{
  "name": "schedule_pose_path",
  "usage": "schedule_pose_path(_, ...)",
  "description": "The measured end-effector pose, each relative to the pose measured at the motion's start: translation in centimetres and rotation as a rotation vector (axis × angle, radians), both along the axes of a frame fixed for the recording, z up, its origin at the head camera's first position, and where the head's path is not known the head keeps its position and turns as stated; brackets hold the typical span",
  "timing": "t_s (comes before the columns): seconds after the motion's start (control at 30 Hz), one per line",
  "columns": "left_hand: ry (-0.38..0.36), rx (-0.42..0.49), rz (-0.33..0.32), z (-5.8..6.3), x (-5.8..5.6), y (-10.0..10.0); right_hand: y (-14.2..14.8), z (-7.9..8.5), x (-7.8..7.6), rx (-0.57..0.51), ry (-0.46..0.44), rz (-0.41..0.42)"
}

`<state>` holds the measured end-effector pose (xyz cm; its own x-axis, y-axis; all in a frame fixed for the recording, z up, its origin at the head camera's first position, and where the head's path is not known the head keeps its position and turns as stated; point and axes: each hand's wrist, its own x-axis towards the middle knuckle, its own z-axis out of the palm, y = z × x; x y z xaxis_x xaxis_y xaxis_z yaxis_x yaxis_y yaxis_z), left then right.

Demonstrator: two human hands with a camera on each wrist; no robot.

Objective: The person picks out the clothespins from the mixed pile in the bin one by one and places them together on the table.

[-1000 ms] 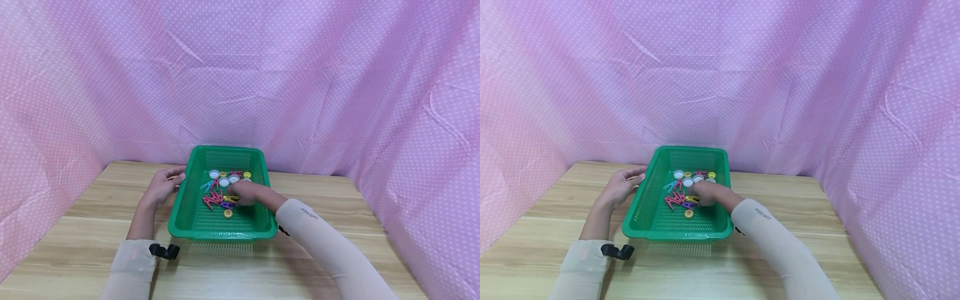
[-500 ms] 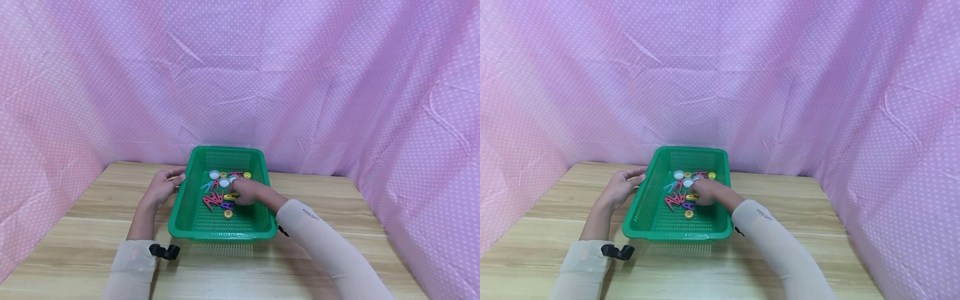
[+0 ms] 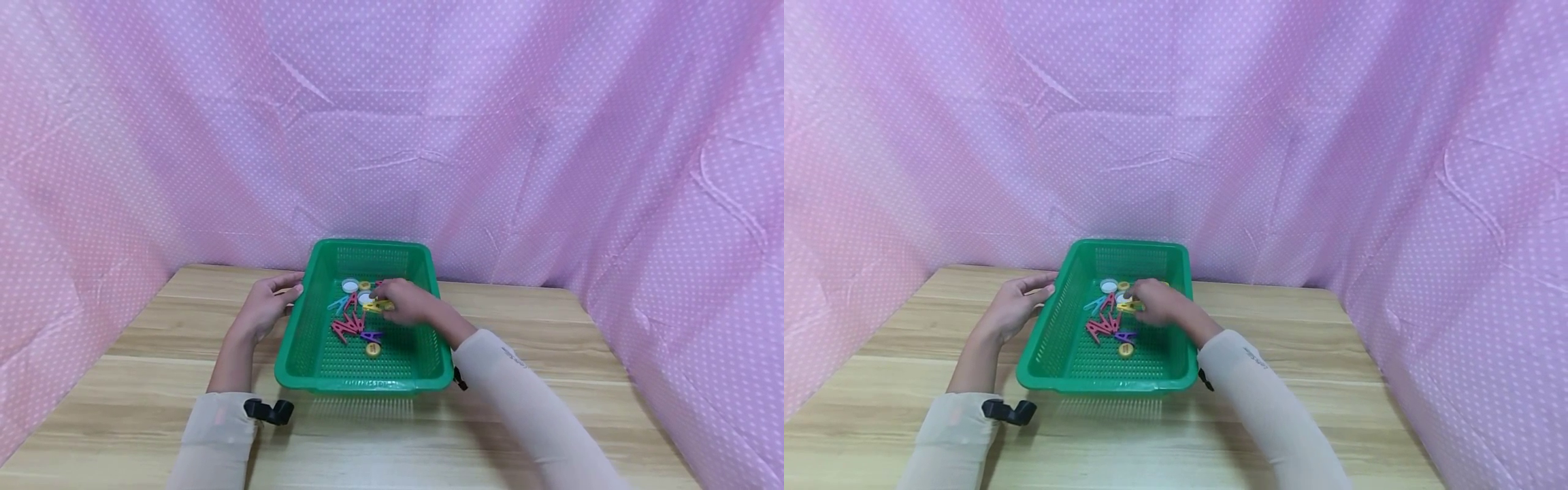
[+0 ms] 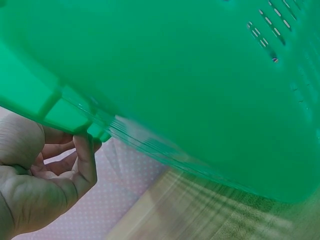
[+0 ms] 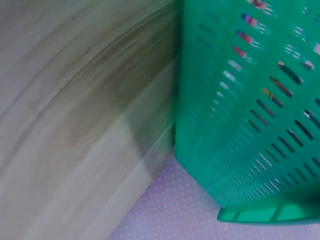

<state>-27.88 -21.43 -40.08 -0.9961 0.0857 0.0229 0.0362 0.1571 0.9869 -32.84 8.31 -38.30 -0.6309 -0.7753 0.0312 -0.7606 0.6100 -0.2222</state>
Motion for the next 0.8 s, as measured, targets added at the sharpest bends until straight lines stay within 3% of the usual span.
schedule_pose_path(0.37, -0.001, -0.006, 0.003, -0.1, -0.4, -0.2, 1.6, 1.6, -0.1, -0.167, 0.094, -0.053)
schedule_pose_path(0.8, 0.011, -0.001, 0.010, -0.2, -0.2, -0.2, 5.8, 2.8, 0.7, -0.377, 0.084, -0.248)
